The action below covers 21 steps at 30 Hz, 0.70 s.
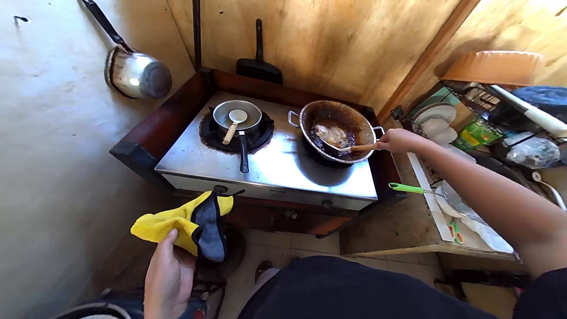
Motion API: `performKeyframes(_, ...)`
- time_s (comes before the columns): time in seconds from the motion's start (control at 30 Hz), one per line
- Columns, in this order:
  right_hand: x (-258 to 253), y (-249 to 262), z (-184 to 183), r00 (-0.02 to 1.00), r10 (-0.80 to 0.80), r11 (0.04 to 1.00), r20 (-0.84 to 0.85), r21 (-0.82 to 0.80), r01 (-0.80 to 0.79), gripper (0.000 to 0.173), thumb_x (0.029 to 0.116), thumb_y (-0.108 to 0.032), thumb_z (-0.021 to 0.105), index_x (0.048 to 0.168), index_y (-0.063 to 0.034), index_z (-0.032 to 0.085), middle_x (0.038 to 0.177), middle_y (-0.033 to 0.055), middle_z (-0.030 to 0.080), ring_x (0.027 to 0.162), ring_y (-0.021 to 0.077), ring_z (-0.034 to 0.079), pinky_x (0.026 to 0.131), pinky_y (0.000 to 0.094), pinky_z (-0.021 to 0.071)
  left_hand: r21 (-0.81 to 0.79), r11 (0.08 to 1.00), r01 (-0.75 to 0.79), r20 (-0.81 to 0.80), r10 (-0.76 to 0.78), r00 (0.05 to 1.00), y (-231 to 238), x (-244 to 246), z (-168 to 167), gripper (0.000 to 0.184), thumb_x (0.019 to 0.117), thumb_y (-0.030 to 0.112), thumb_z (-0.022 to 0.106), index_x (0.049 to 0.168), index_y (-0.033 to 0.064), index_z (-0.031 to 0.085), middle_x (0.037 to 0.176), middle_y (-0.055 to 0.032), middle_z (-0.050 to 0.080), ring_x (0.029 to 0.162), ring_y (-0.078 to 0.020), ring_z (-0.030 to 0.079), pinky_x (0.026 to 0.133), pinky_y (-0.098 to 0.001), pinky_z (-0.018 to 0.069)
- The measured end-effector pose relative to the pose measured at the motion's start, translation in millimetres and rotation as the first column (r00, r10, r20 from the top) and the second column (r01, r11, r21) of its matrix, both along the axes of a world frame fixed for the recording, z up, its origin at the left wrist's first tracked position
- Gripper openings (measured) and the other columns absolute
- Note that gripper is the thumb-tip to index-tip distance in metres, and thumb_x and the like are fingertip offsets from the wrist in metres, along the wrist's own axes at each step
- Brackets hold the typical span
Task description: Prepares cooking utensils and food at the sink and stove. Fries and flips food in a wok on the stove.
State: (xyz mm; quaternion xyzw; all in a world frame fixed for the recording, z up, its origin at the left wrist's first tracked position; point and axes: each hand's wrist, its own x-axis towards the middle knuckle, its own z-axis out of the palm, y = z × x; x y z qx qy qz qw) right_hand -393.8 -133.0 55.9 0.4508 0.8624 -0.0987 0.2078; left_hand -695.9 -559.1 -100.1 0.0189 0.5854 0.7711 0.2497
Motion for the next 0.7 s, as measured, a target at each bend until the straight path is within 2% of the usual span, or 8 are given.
performKeyframes(0.1, -4.9, -0.3, 9.8, 0.997, 0.009, 1.000, 0.078, -0.003, -0.009, 0.041, 0.1080, -0.031, 0.054, 0.087, 0.0003, 0.071, 0.082, 0.0176, 0.066, 0.083, 0.0339, 0.064, 0.078, 0.0561, 0.0486, 0.003, 1.000, -0.006, 0.001, 0.006, 1.000, -0.2, -0.4, -1.2, 0.031, 0.1100, 0.021, 0.032, 0.131, 0.0078, 0.051, 0.118, 0.0016, 0.065, 0.108, -0.0052, 0.065, 0.094, -0.0284, 0.0557)
performKeyframes(0.27, -19.0, -0.6, 39.4, 0.968, 0.042, 0.998, 0.248, 0.029, -0.051, 0.042, 0.1058, -0.034, 0.058, 0.087, 0.0007, 0.072, 0.088, 0.0209, 0.067, 0.090, 0.0385, 0.065, 0.081, 0.0613, 0.0482, -0.005, 1.000, -0.001, 0.004, 0.001, 1.000, 2.3, 0.4, 0.8, 0.031, 0.1100, 0.020, 0.032, 0.131, 0.0076, 0.050, 0.117, 0.0018, 0.064, 0.108, -0.0043, 0.064, 0.094, -0.0274, 0.0547)
performKeyframes(0.4, -37.8, -4.3, 57.3, 0.934, 0.036, 0.996, 0.356, 0.060, -0.061, 0.040, 0.1028, -0.035, 0.063, 0.095, 0.0027, 0.072, 0.101, 0.0245, 0.069, 0.103, 0.0424, 0.065, 0.088, 0.0658, 0.0478, 0.013, 1.000, 0.023, -0.014, -0.023, 1.000, 6.9, 0.0, -1.0, 0.030, 0.1095, 0.020, 0.032, 0.130, 0.0105, 0.051, 0.115, 0.0051, 0.066, 0.108, -0.0026, 0.064, 0.095, -0.0267, 0.0549)
performKeyframes(0.57, -51.2, -3.6, 38.9, 0.923, 0.076, 0.994, 0.377, 0.046, -0.100, 0.036, 0.1030, -0.030, 0.063, 0.098, 0.0041, 0.071, 0.107, 0.0247, 0.068, 0.107, 0.0428, 0.065, 0.089, 0.0648, 0.0486, 0.018, 0.999, 0.037, -0.015, -0.036, 0.999, 9.2, 0.8, -2.6, 0.029, 0.1092, 0.020, 0.031, 0.128, 0.0105, 0.051, 0.115, 0.0058, 0.066, 0.108, -0.0021, 0.064, 0.096, -0.0264, 0.0545)
performKeyframes(0.7, -43.7, -6.7, 16.3, 0.928, 0.114, 0.988, 0.355, 0.057, -0.143, 0.039, 0.1046, -0.034, 0.059, 0.094, 0.0016, 0.071, 0.102, 0.0230, 0.069, 0.104, 0.0425, 0.067, 0.085, 0.0639, 0.0505, 0.010, 0.999, 0.032, -0.003, -0.032, 0.999, 7.3, 0.4, -4.6, 0.030, 0.1099, 0.019, 0.030, 0.128, 0.0107, 0.052, 0.115, 0.0055, 0.066, 0.108, -0.0022, 0.064, 0.095, -0.0264, 0.0550)
